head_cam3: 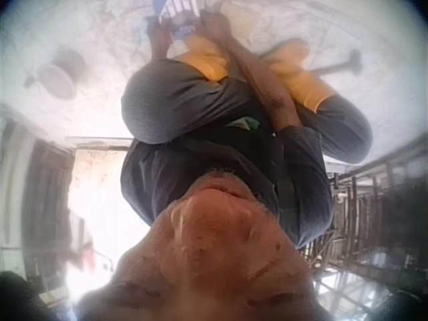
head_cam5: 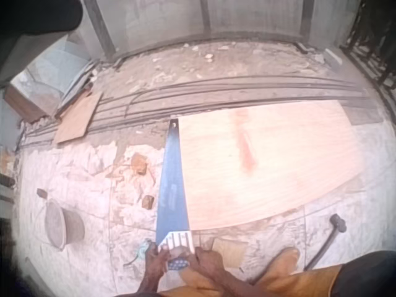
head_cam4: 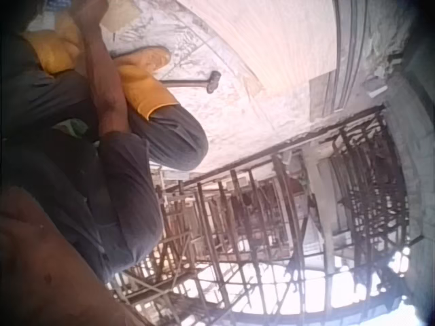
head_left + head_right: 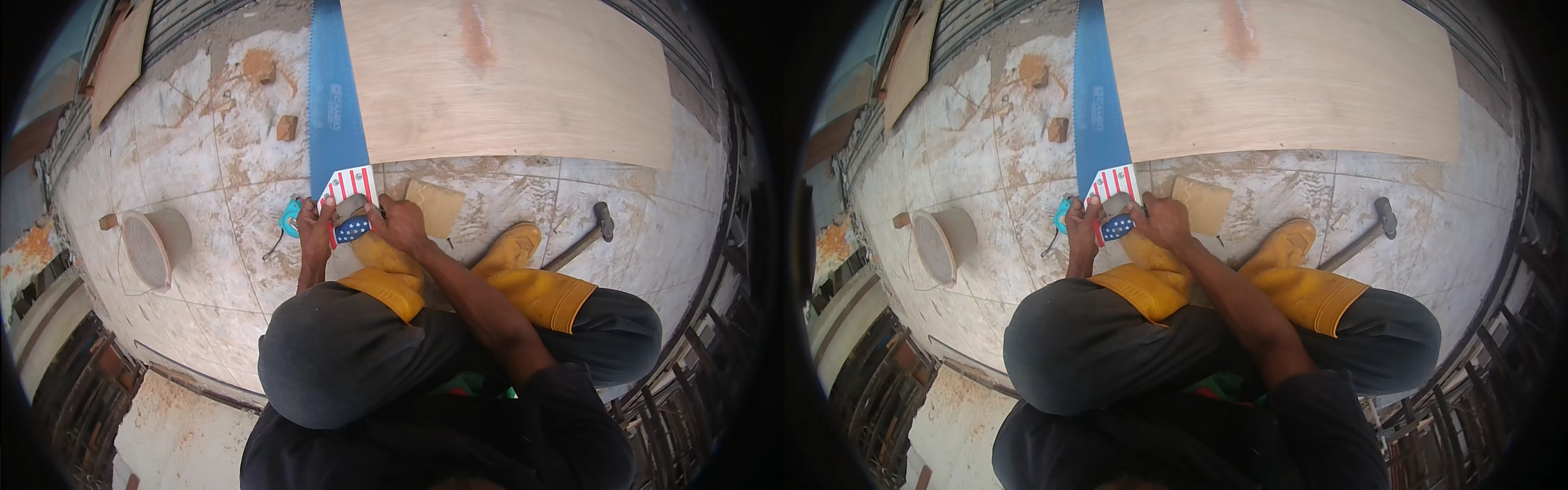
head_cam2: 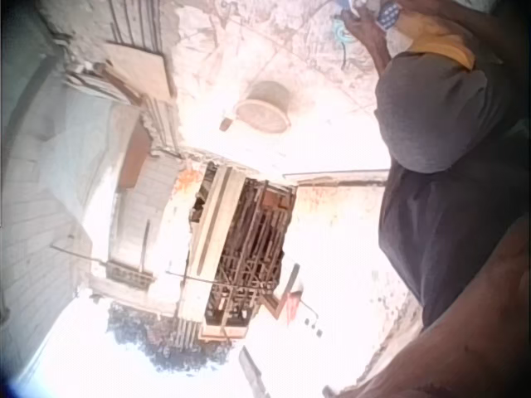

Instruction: The person measures a wooden board with a tape measure, marks it with a pencil, and uses a hand saw to cut the wood on a construction site.

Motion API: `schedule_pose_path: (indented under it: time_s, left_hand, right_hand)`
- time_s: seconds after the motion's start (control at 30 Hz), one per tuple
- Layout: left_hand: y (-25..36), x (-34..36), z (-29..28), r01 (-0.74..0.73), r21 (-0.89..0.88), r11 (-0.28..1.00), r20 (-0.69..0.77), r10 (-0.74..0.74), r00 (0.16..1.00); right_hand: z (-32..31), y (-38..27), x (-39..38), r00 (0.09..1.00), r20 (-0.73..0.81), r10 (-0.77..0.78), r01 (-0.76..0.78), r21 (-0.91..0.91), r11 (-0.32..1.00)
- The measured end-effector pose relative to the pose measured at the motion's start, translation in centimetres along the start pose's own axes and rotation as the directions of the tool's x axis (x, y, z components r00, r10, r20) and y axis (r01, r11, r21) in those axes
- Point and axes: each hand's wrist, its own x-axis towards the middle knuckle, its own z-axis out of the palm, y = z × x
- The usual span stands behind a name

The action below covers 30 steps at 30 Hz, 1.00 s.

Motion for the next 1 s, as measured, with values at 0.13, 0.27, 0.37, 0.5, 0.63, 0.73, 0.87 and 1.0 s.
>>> schedule_pose_path:
  time_s: [0.13,0.27,0.37,0.5,0.63,0.73,0.87,1.0]
  left_hand:
    - [0.13,-0.11,0.18,-0.003,-0.008,1.000,-0.016,0.003,1.000]
    - [0.27,-0.06,0.19,-0.001,0.003,1.000,0.005,0.001,1.000]
    - [0.23,0.01,0.17,-0.008,0.011,1.000,0.009,0.008,1.000]
    - [0.19,0.11,0.08,-0.004,0.022,1.000,0.013,0.004,1.000]
    - [0.25,0.25,0.05,-0.012,0.028,1.000,-0.012,0.012,1.000]
    - [0.27,0.29,0.05,-0.006,0.045,0.999,-0.023,0.008,1.000]
    - [0.20,0.17,0.10,-0.019,0.041,0.999,-0.020,0.020,1.000]
    - [0.26,0.11,0.12,-0.028,0.047,0.998,0.012,0.028,1.000]
  right_hand:
    - [0.14,0.08,-0.10,1.000,-0.017,-0.003,0.003,0.016,1.000]
    - [0.25,0.02,-0.15,0.999,-0.046,-0.003,0.003,-0.003,1.000]
    - [0.31,0.01,-0.18,0.999,-0.045,-0.011,0.010,-0.022,1.000]
    - [0.37,0.06,-0.20,0.999,-0.040,-0.006,0.004,-0.036,0.999]
    - [0.38,0.06,-0.16,1.000,-0.017,-0.003,0.003,0.009,1.000]
    - [0.37,0.05,-0.13,1.000,-0.027,-0.006,0.006,-0.019,1.000]
    - [0.28,0.17,-0.21,0.999,-0.042,-0.034,0.032,-0.044,0.999]
    - [0.33,0.27,-0.25,0.998,-0.047,-0.031,0.029,-0.037,0.999]
